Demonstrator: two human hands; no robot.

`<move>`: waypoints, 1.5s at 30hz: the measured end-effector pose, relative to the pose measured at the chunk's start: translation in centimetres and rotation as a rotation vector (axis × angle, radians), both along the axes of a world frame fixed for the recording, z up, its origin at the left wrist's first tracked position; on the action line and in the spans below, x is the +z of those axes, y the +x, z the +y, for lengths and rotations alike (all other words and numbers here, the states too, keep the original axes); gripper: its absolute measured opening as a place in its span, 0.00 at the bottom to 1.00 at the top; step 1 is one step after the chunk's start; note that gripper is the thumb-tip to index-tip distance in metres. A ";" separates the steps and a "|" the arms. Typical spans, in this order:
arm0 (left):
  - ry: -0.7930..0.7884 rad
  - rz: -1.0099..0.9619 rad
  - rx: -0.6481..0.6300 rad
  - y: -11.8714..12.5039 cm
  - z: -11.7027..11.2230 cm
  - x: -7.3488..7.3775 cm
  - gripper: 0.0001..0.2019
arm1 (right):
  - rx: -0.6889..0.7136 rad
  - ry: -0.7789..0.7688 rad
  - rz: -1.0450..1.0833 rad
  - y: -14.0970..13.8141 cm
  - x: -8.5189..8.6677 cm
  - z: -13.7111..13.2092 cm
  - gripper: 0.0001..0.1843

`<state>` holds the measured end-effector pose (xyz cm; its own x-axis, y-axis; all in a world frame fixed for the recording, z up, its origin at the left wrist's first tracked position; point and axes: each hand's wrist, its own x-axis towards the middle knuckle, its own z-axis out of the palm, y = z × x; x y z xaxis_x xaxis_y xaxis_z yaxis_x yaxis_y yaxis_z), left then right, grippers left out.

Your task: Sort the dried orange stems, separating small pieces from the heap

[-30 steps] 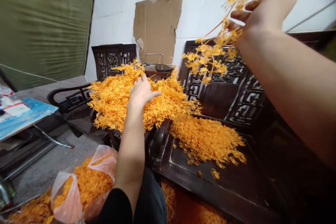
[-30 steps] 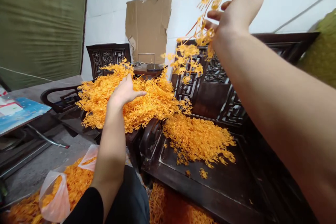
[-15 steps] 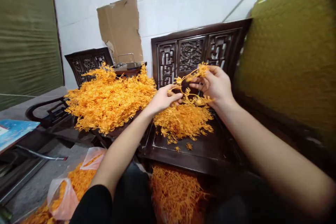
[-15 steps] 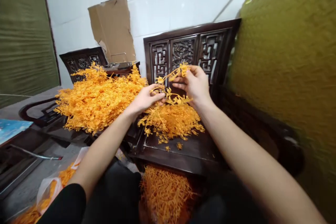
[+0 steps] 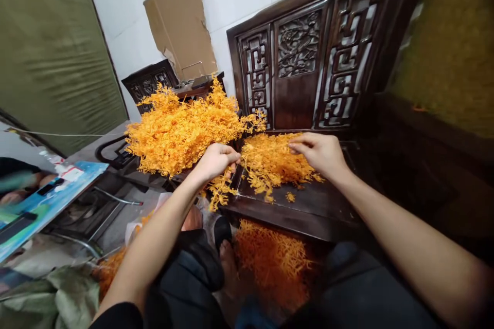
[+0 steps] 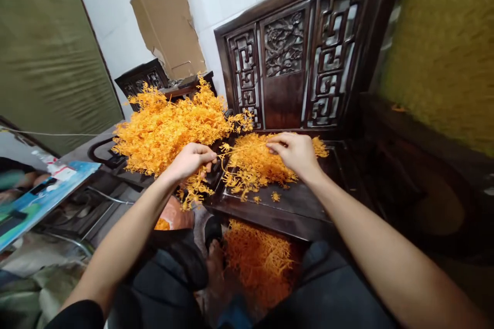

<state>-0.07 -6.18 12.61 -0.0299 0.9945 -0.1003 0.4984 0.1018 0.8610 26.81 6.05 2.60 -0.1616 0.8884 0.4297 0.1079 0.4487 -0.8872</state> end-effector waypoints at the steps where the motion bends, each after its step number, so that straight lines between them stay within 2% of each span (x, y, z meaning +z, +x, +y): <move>1: 0.006 -0.014 0.015 0.0 0.2 -0.5 0.11 | -0.047 0.039 -0.048 0.2 0.1 0.4 0.08; 3: -0.008 -0.037 0.019 -0.1 0.9 -1.9 0.11 | -0.046 -0.045 -0.053 0.5 0.1 1.0 0.10; 5: -0.066 -0.012 -0.041 -0.7 1.9 -3.6 0.12 | 0.078 -0.247 -0.011 0.7 -0.2 1.0 0.15; 8: -0.134 0.130 -0.220 -2.0 3.4 -6.7 0.14 | 0.251 -0.428 0.077 0.4 -0.5 -0.5 0.23; 10: -0.148 0.177 -0.336 -2.7 4.2 -8.7 0.16 | 0.263 -0.450 0.165 -0.3 -0.3 -2.0 0.25; 12: -0.180 0.106 -0.397 -3.0 4.7 -10.1 0.17 | 0.235 -0.461 0.236 -1.3 0.2 -3.4 0.25; 15: -0.201 -0.180 -0.384 -2.5 4.9 -11.3 0.22 | 0.216 -0.515 0.291 -2.8 0.7 -4.8 0.25; 18: -0.164 -0.389 -0.386 -1.5 4.9 -11.7 0.36 | 0.212 -0.557 0.341 -3.7 0.7 -5.8 0.22; 20: -0.115 -0.381 -0.398 -1.1 4.9 -12.1 0.41 | 0.181 -0.571 0.344 -4.2 0.5 -6.4 0.21; 22: 0.019 -0.268 -0.385 -1.1 4.6 -12.5 0.36 | 0.154 -0.580 0.307 -4.6 0.4 -6.9 0.21; 25: 0.292 -0.057 -0.356 -1.5 3.6 -12.7 0.19 | 0.160 -0.569 0.230 -5.5 0.2 -7.6 0.19; 27: 0.347 0.009 -0.392 -1.8 2.4 -12.3 0.14 | 0.163 -0.536 0.192 -6.0 0.1 -7.9 0.18; 31: 0.319 0.101 -0.488 -1.9 -0.1 -10.7 0.21 | 0.130 -0.484 0.132 -6.0 0.4 -8.0 0.13; 35: 0.311 0.142 -0.449 -1.0 -1.2 -10.2 0.21 | 0.090 -0.422 0.188 -5.2 0.7 -7.8 0.11; 37: 0.236 0.015 -0.406 -0.4 -1.2 -10.4 0.18 | 0.115 -0.390 0.184 -4.9 0.6 -7.8 0.09; 39: 0.116 -0.237 -0.344 0.1 -1.2 -10.7 0.12 | 0.153 -0.351 0.116 -4.7 0.4 -7.8 0.09; 42: -0.067 -0.559 -0.247 0.7 -1.3 -11.0 0.15 | 0.214 -0.283 -0.050 -4.2 0.2 -8.2 0.11; 45: -0.098 -0.570 -0.176 1.3 -1.6 -11.1 0.15 | 0.301 -0.195 -0.149 -3.6 0.1 -8.8 0.19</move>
<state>1.21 -7.74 1.49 0.2200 0.9648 -0.1439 -0.0224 0.1525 0.9881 23.22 -2.77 2.69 -0.4754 0.8544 0.2098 0.1311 0.3046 -0.9434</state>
